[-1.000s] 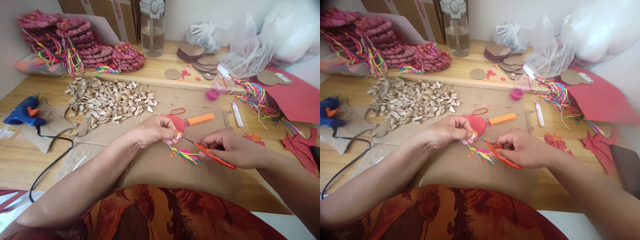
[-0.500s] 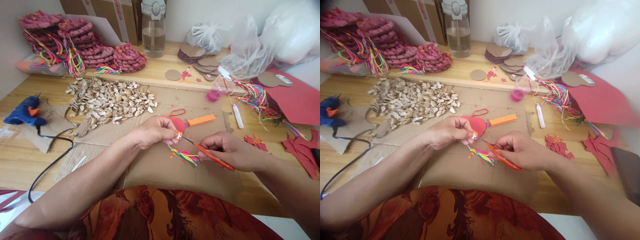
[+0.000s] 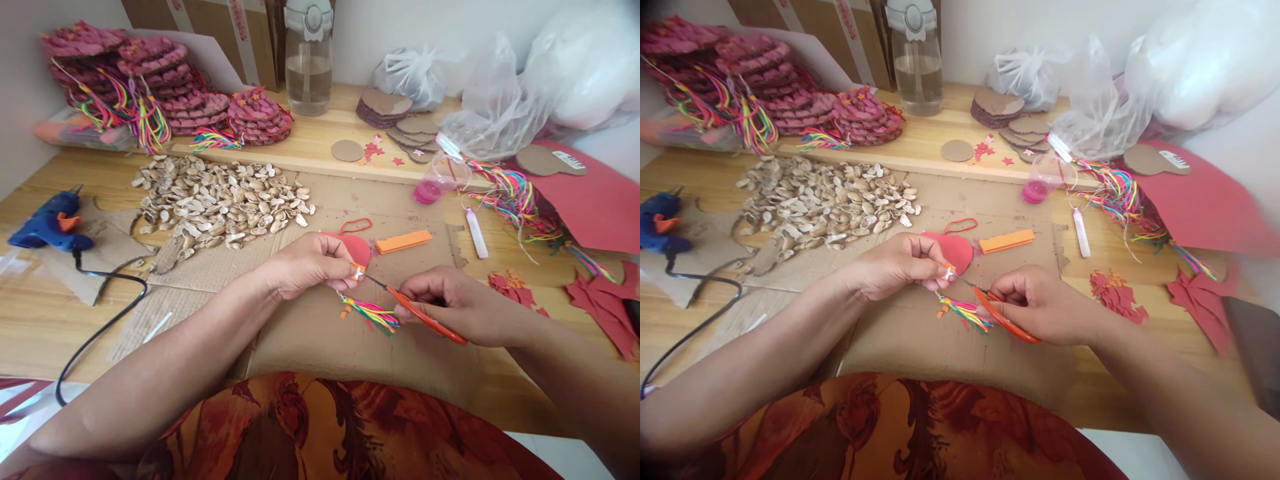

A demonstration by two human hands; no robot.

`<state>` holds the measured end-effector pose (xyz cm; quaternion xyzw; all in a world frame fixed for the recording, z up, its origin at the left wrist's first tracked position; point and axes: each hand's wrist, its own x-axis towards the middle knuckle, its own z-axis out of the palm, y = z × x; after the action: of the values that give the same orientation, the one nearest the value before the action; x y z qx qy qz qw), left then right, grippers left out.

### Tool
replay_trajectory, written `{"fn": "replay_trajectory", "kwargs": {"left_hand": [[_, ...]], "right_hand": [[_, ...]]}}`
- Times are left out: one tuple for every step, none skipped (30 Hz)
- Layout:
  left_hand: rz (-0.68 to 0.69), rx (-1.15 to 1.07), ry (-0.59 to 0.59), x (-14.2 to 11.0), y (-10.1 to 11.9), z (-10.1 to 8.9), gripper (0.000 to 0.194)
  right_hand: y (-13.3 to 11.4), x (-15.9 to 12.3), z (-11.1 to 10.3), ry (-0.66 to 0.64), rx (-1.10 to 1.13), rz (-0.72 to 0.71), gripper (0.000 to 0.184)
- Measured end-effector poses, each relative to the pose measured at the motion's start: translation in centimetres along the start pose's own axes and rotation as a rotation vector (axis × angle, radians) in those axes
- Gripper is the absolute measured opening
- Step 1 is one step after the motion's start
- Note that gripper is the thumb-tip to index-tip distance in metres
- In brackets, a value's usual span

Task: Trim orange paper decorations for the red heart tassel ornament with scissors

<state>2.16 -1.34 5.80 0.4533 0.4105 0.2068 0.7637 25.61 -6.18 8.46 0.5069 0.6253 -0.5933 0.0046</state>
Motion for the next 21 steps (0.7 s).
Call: {"fn": "replay_trajectory", "kwargs": {"left_hand": [[-0.001,0.002,0.002,0.03,-0.02,-0.03,0.007],[-0.001,0.005,0.003,0.06,-0.03,-0.05,0.007],[-0.003,0.008,0.003,0.09,-0.03,-0.06,0.006],[-0.004,0.009,0.002,0.11,-0.02,-0.06,0.006],[-0.006,0.009,-0.003,0.12,0.0,-0.05,0.006],[-0.008,0.009,-0.007,0.12,0.01,-0.04,0.006],[-0.008,0.008,-0.01,0.11,0.02,-0.02,0.006],[-0.009,0.006,-0.011,0.09,0.03,-0.01,0.006],[-0.008,0.004,-0.01,0.06,0.03,-0.01,0.006],[-0.007,0.004,-0.01,0.03,0.02,-0.01,0.006],[-0.005,0.004,-0.012,0.01,0.0,-0.01,0.006],[-0.002,0.004,-0.017,0.0,-0.03,-0.03,0.006],[0.0,0.004,-0.026,0.01,-0.07,-0.04,0.006],[0.002,0.004,-0.034,0.02,-0.12,-0.06,0.006],[0.003,0.004,-0.041,0.03,-0.17,-0.09,0.006],[0.003,0.004,-0.047,0.06,-0.21,-0.11,0.007],[0.004,0.004,-0.049,0.08,-0.24,-0.13,0.007],[0.004,0.005,-0.051,0.09,-0.26,-0.15,0.007],[0.004,0.006,-0.052,0.11,-0.27,-0.16,0.008],[0.005,0.008,-0.054,0.11,-0.27,-0.18,0.008],[0.003,0.01,-0.056,0.11,-0.26,-0.19,0.008]], "right_hand": [[0.02,-0.01,-0.02,0.001,-0.005,-0.006,0.033],[0.03,-0.03,-0.05,0.002,-0.008,-0.012,0.032],[0.03,-0.06,-0.06,0.004,-0.011,-0.016,0.032],[0.03,-0.09,-0.08,0.005,-0.012,-0.019,0.032],[0.03,-0.13,-0.08,0.006,-0.013,-0.018,0.032],[0.03,-0.16,-0.08,0.008,-0.012,-0.016,0.032],[0.04,-0.19,-0.06,0.011,-0.01,-0.016,0.033],[0.05,-0.21,-0.04,0.016,-0.008,-0.019,0.033],[0.09,-0.22,-0.02,0.02,-0.009,-0.025,0.035],[0.13,-0.23,0.01,0.025,-0.012,-0.035,0.037],[0.17,-0.23,0.04,0.03,-0.017,-0.043,0.038],[0.22,-0.24,0.07,0.034,-0.023,-0.049,0.039],[0.26,-0.24,0.1,0.038,-0.03,-0.053,0.04],[0.31,-0.26,0.12,0.041,-0.035,-0.056,0.041],[0.34,-0.28,0.14,0.044,-0.038,-0.058,0.041],[0.38,-0.3,0.17,0.045,-0.037,-0.06,0.041],[0.42,-0.33,0.19,0.045,-0.036,-0.062,0.041],[0.46,-0.36,0.22,0.045,-0.033,-0.065,0.041],[0.51,-0.38,0.25,0.045,-0.029,-0.067,0.041],[0.55,-0.4,0.28,0.046,-0.025,-0.071,0.041],[0.59,-0.42,0.31,0.046,-0.024,-0.073,0.04]]}}
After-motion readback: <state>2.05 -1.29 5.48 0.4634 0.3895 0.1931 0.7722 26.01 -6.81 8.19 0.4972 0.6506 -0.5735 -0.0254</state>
